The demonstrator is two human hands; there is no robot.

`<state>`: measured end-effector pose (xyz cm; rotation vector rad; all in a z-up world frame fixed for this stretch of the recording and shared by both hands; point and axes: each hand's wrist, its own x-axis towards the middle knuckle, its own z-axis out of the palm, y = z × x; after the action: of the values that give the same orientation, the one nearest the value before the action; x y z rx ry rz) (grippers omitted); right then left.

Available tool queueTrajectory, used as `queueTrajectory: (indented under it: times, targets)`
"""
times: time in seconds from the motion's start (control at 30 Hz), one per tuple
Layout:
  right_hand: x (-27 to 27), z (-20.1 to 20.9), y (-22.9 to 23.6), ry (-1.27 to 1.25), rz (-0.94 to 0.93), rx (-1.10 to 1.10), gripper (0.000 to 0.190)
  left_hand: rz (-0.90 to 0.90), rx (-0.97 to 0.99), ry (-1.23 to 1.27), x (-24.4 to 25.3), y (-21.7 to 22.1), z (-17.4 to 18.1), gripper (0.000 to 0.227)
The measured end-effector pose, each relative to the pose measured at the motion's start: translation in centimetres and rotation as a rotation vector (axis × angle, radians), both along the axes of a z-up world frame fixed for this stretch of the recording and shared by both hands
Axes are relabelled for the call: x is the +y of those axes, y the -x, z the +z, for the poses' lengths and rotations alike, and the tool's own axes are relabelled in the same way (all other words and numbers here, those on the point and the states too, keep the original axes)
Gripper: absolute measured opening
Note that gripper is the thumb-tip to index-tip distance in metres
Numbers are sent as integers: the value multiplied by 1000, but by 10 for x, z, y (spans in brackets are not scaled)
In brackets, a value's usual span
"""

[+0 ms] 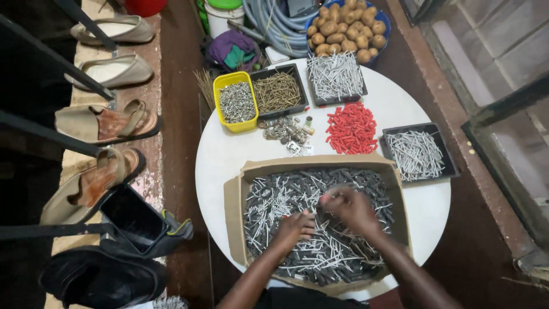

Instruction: The person sorts a large quantity of nails from a cardboard box into a smaller black tray on a white table. They use both hands to pick up handfuls of nails and transfer them. Other hardware items, including red plastic caps and various screws, are visible in separate containers on the table.

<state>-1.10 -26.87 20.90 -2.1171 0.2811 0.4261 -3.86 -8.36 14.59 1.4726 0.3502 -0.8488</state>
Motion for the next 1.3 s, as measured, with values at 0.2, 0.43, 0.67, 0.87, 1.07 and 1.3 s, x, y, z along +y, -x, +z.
queueTrajectory:
  times: [0.2, 0.43, 0.67, 0.87, 1.07, 1.3]
  targets:
    - [-87, -51, -108, 87, -278, -274, 17, -200, -378, -578, 31, 29, -26, 22]
    - [-119, -94, -170, 488, -160, 7, 12, -572, -532, -679, 35, 51, -38, 50]
    - [-99, -24, -113, 159, -254, -272, 18, -448, -361, -644, 25, 29, -24, 29]
    - [-84, -62, -28, 246, 124, -196, 21, -319, -410, -547, 17, 19, -31, 18]
    - [-74, -103, 5, 533, 276, -301, 25, -275, -389, -542, 25, 17, -30, 17]
    - [-69, -56, 12, 470, 425, 48, 8, -203, -401, -557, 49, 33, -35, 19]
